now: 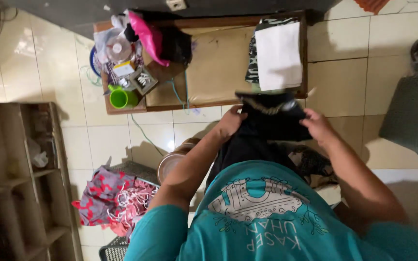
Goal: The person irons a pair of beige shorts on a patterned ironing board. They smooth the fabric with their hands, use an electric iron to press the garment, and fold the shorts into a neat pile before placing them on the floor.
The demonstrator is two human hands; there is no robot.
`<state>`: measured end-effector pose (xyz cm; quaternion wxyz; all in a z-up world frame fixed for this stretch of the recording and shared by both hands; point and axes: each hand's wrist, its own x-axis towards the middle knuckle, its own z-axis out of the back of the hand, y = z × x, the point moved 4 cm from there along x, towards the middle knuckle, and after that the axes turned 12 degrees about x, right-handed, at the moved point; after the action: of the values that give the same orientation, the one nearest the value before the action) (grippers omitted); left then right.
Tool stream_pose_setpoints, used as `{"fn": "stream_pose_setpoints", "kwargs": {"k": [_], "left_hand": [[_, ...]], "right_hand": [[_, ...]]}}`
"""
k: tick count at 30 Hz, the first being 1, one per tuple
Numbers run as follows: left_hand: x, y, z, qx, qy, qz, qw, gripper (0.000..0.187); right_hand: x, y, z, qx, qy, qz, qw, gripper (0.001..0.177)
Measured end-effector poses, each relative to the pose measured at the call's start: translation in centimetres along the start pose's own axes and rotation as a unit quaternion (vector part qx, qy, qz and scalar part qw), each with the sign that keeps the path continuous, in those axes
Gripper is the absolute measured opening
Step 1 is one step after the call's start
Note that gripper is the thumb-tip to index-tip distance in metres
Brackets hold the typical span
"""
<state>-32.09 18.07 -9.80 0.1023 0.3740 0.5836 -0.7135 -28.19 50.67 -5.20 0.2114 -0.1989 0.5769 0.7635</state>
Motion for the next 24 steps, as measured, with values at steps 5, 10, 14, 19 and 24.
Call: {"fn": "stream_pose_setpoints", "kwargs": {"k": [5, 10, 14, 19, 24], "left_hand": [[4.7, -9.5, -0.5, 0.161, -0.033, -0.036, 0.986, 0.056], [12.3, -2.6, 0.1, 0.300, -0.100, -0.092, 0.944, 0.066], [10.4, 8.9, 1.7, 0.440, -0.195, -0.116, 0.869, 0.050], [1.8, 19.0, 1.7, 0.795, -0.077, -0.350, 0.490, 0.041], [-3.0, 25.1, 2.9, 0.595, -0.028, -0.071, 0.800, 0.028]], "right_hand": [[7.6, 2.7, 6.2, -0.039, -0.003, 0.133, 0.990, 0.045], [8.2, 7.7, 8.1, -0.134, -0.021, 0.023, 0.991, 0.066], [7.9, 3.1, 8.6, -0.213, -0.011, -0.058, 0.975, 0.071], [6.9, -9.1, 8.8, -0.251, 0.006, -0.107, 0.962, 0.058], [2.7, -16.4, 8.4, -0.267, 0.083, -0.184, 0.943, 0.055]]}}
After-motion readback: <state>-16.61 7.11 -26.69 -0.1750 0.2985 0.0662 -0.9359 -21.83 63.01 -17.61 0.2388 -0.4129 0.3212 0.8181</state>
